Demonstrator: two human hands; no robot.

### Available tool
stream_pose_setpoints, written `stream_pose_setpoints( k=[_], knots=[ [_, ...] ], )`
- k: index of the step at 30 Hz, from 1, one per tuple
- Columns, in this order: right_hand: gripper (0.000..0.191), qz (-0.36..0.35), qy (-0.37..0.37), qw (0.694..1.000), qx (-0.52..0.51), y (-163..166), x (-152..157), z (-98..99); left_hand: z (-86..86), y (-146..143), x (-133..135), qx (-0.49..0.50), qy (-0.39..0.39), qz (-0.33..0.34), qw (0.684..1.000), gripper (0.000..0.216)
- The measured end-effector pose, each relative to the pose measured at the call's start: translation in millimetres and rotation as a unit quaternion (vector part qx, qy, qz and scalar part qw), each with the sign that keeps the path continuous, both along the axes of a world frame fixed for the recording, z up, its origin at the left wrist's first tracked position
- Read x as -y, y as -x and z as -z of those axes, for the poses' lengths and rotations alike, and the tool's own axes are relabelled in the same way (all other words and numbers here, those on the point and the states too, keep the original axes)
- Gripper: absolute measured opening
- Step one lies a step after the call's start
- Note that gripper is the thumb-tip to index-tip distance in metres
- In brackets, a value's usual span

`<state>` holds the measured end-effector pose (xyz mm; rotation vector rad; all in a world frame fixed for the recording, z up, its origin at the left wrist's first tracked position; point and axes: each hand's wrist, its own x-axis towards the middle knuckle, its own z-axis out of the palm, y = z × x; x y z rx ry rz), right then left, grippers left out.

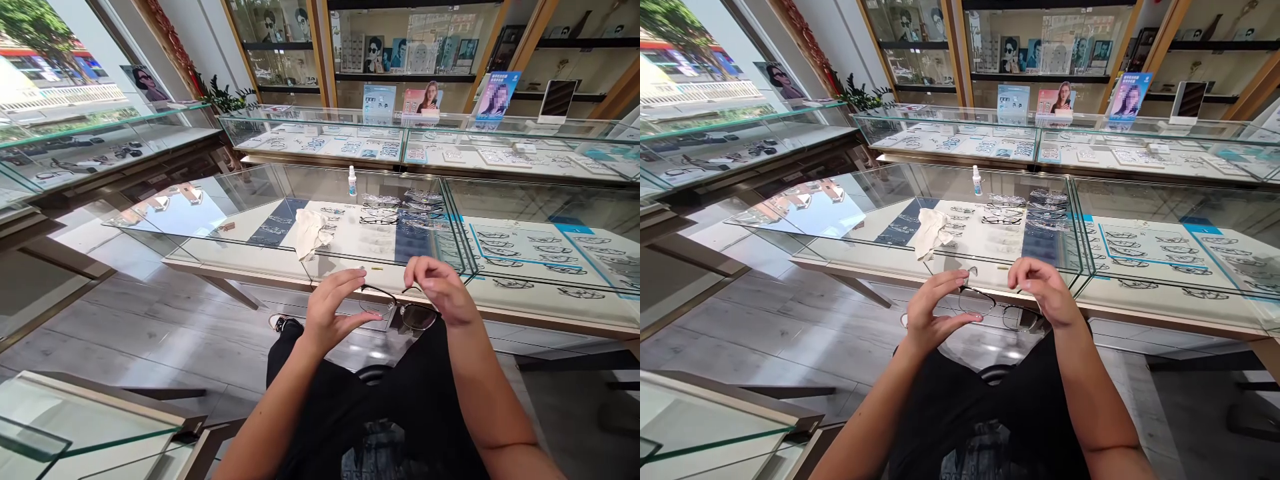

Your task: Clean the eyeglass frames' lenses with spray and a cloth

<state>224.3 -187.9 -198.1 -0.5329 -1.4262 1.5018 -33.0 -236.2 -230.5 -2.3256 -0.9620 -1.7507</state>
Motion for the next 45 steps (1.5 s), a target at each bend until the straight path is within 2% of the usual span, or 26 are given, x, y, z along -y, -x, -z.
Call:
stream_pose_setpoints(
  k=[3, 6, 10, 17, 24, 26, 29, 33, 38, 45],
  knots=[
    [0.018, 0.064, 0.042, 0.990, -0.117, 2, -1, 3.8, -2.3, 8, 3, 0.039, 0.025, -0.024, 0.999, 0.068],
    [0.014, 0.086, 0.058, 0.983, -0.151, 3, -1, 5.1, -4.4, 17, 5, 0.085, 0.048, -0.074, 0.992, 0.067],
    [0.010, 0.083, 0.045, 0.981, -0.167, 5, 3, 6.5, -10.8, 23, 9, 0.138, 0.063, -0.123, 0.981, 0.061],
    [0.008, 0.117, -0.028, 0.983, -0.141, 10, 10, 6.5, -28.7, 12, 14, 0.150, 0.074, -0.171, 0.971, 0.058],
    [0.013, 0.170, -0.079, 0.974, -0.124, 11, 13, 5.8, -38.0, 1, 14, 0.139, 0.075, -0.185, 0.970, 0.057],
    [0.022, 0.214, -0.106, 0.966, -0.099, 11, 14, 6.6, -39.8, -2, 13, 0.138, 0.080, -0.190, 0.969, 0.058],
    [0.047, 0.265, -0.147, 0.952, -0.036, 11, 15, 8.4, -42.2, -8, 11, 0.143, 0.082, -0.194, 0.967, 0.057],
    [0.054, 0.298, -0.175, 0.938, 0.016, 11, 18, 11.5, -45.1, -17, 10, 0.136, 0.091, -0.207, 0.965, 0.058],
    [0.054, 0.329, -0.171, 0.928, 0.036, 12, 20, 14.8, -50.2, -26, 10, 0.132, 0.092, -0.208, 0.965, 0.059],
    [0.050, 0.331, -0.127, 0.935, 0.032, 12, 18, 17.7, -56.3, -34, 10, 0.115, 0.055, -0.217, 0.968, 0.058]
  ],
)
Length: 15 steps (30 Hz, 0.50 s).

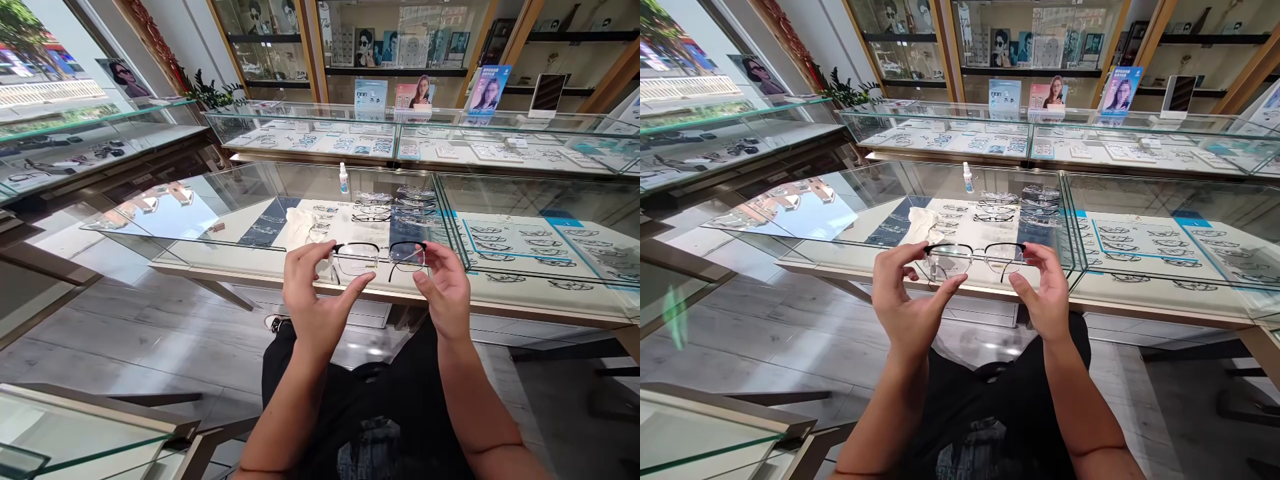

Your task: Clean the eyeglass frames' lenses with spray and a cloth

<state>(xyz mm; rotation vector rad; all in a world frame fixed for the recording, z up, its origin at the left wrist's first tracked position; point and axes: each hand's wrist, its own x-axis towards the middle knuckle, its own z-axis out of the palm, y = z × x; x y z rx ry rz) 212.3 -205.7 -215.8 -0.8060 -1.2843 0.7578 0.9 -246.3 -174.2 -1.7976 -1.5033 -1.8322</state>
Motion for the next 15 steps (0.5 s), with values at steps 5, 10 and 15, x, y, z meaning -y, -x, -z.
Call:
stream_pose_setpoints(
  k=[5, 10, 15],
  knots=[
    [0.049, -0.016, 0.011, 0.999, -0.025, 2, 1, -0.3, 2.2, -2, -1, -0.008, -0.010, -0.003, 1.000, 0.059],
    [0.048, -0.021, 0.010, 0.999, -0.028, 3, 2, -0.5, 4.9, 0, -2, -0.002, -0.008, 0.003, 1.000, 0.059],
    [0.048, 0.021, -0.029, 0.999, -0.003, 7, 3, -3.5, 14.5, 6, -7, 0.043, 0.039, 0.033, 0.998, 0.058]
  ],
)
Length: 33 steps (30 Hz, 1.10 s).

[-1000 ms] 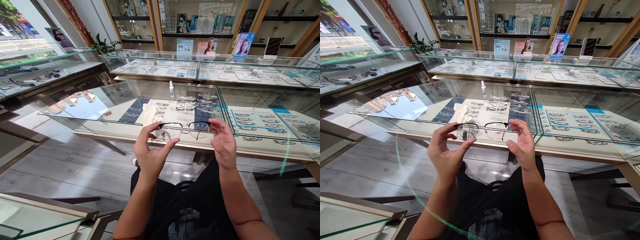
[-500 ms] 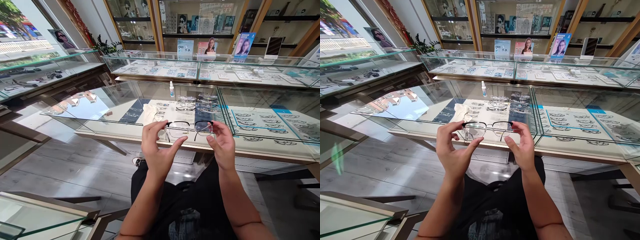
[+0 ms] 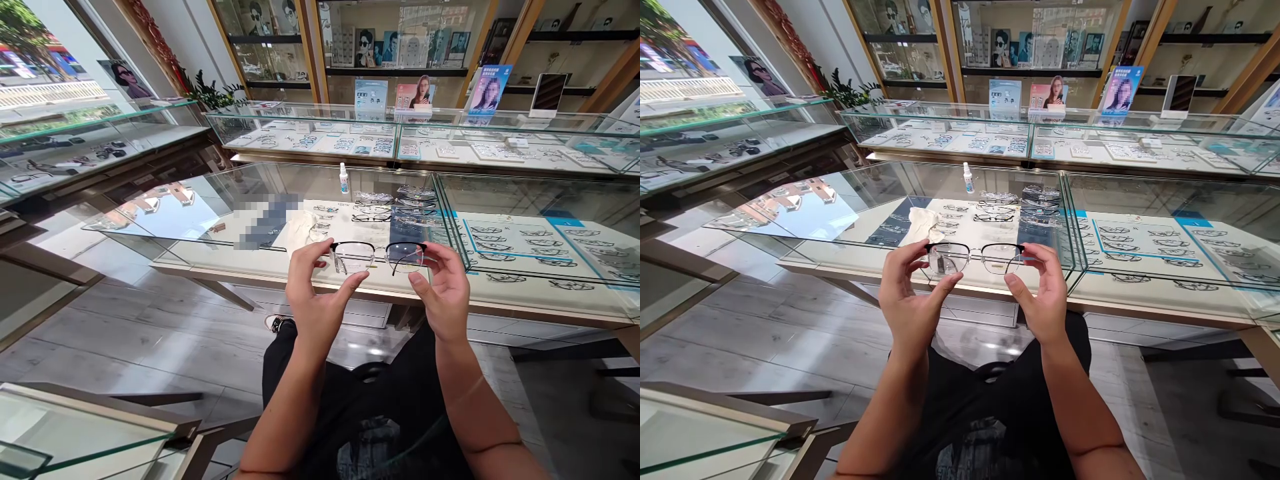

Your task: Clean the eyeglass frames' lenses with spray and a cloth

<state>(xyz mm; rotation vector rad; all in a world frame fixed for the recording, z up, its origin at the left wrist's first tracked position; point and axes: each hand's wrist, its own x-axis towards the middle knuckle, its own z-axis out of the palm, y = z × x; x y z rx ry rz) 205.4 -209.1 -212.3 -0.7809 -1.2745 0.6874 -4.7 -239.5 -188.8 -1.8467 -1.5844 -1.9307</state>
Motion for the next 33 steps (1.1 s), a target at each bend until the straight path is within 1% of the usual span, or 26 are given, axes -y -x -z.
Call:
stream_pose_setpoints(
  k=[4, 8, 13, 16, 20, 23, 25, 27, 30, 33],
  knots=[
    [0.048, 0.015, -0.023, 0.999, 0.017, 4, 2, -4.2, 6.7, 2, -3, 0.043, 0.014, 0.015, 0.999, 0.058],
    [0.048, 0.018, -0.032, 0.999, 0.024, 6, 3, -6.0, 8.8, 3, -5, 0.054, 0.018, 0.024, 0.998, 0.058],
    [0.048, 0.041, -0.048, 0.997, 0.033, 6, 4, -5.6, 11.4, 3, -7, 0.066, 0.018, 0.040, 0.997, 0.059],
    [0.048, 0.036, -0.033, 0.998, 0.026, 5, 1, -3.2, 8.8, -1, -8, 0.048, 0.006, 0.016, 0.999, 0.060],
    [0.049, -0.007, 0.019, 1.000, 0.005, 2, -6, 2.8, -0.3, -10, -7, -0.003, -0.049, -0.043, 0.998, 0.060],
    [0.050, -0.022, 0.039, 0.999, -0.005, 1, -8, 6.0, -3.6, -13, -8, -0.020, -0.063, -0.051, 0.996, 0.060],
    [0.050, -0.020, 0.037, 0.999, -0.009, 1, -7, 6.3, -1.2, -13, -10, -0.015, -0.065, -0.040, 0.997, 0.059],
    [0.050, -0.012, 0.019, 1.000, -0.014, 2, -4, 4.8, 4.4, -11, -14, 0.006, -0.071, -0.014, 0.997, 0.060],
    [0.044, 0.007, -0.020, 1.000, -0.019, 4, 0, 0.0, 14.8, -8, -19, 0.042, -0.070, 0.027, 0.996, 0.061],
    [0.037, 0.020, -0.042, 0.999, -0.023, 7, 3, -5.6, 21.8, -6, -23, 0.063, -0.061, 0.049, 0.995, 0.061]
  ],
)
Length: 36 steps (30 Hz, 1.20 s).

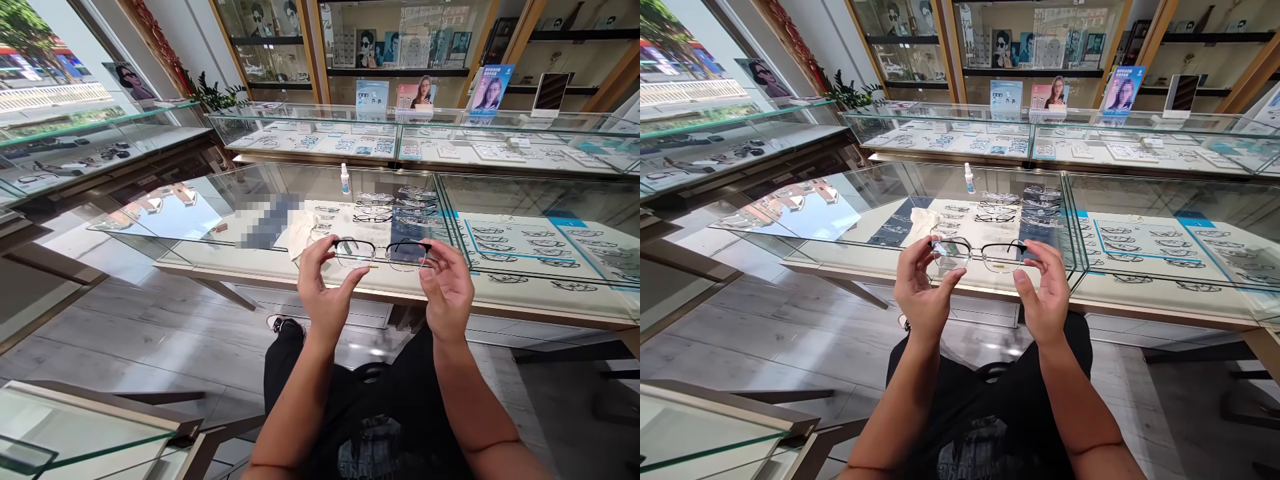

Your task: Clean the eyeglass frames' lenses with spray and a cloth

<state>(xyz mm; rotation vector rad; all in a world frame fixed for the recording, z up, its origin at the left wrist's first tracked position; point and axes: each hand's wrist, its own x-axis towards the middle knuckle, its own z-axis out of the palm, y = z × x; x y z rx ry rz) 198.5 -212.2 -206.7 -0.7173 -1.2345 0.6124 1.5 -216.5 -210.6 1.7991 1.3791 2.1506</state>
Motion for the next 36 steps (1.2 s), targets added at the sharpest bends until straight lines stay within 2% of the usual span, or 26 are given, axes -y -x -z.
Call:
stream_pose_setpoints(
  k=[4, 10, 19, 23, 25, 28, 32, 36],
  knots=[
    [0.028, 0.006, 0.011, 1.000, -0.022, 3, 0, -3.8, 1.8, 0, -1, -0.013, 0.005, -0.009, 1.000, 0.061],
    [0.023, -0.037, 0.112, 0.985, -0.126, 3, -13, -1.4, -0.6, -5, 0, -0.085, -0.039, -0.078, 0.993, 0.062],
    [0.022, -0.151, 0.184, 0.942, -0.237, 2, -20, -0.7, 0.4, -7, 3, -0.066, -0.030, -0.053, 0.996, 0.060],
    [0.023, -0.162, 0.192, 0.936, -0.246, 3, -21, -0.8, 1.8, -8, 5, -0.036, -0.003, -0.044, 0.998, 0.059],
    [0.024, -0.153, 0.189, 0.939, -0.243, 3, -22, 0.5, 2.1, -8, 6, -0.004, 0.023, -0.027, 0.999, 0.060],
    [0.026, -0.145, 0.180, 0.944, -0.236, 5, -25, 3.2, 2.4, -11, 8, 0.089, 0.068, 0.038, 0.993, 0.062],
    [0.029, -0.156, 0.191, 0.942, -0.227, 8, -25, 2.7, 0.0, -15, 8, 0.231, 0.086, 0.124, 0.961, 0.065],
    [0.028, -0.166, 0.211, 0.933, -0.240, 10, -21, -2.8, -3.7, -18, 7, 0.319, 0.080, 0.163, 0.930, 0.067]
  ],
)
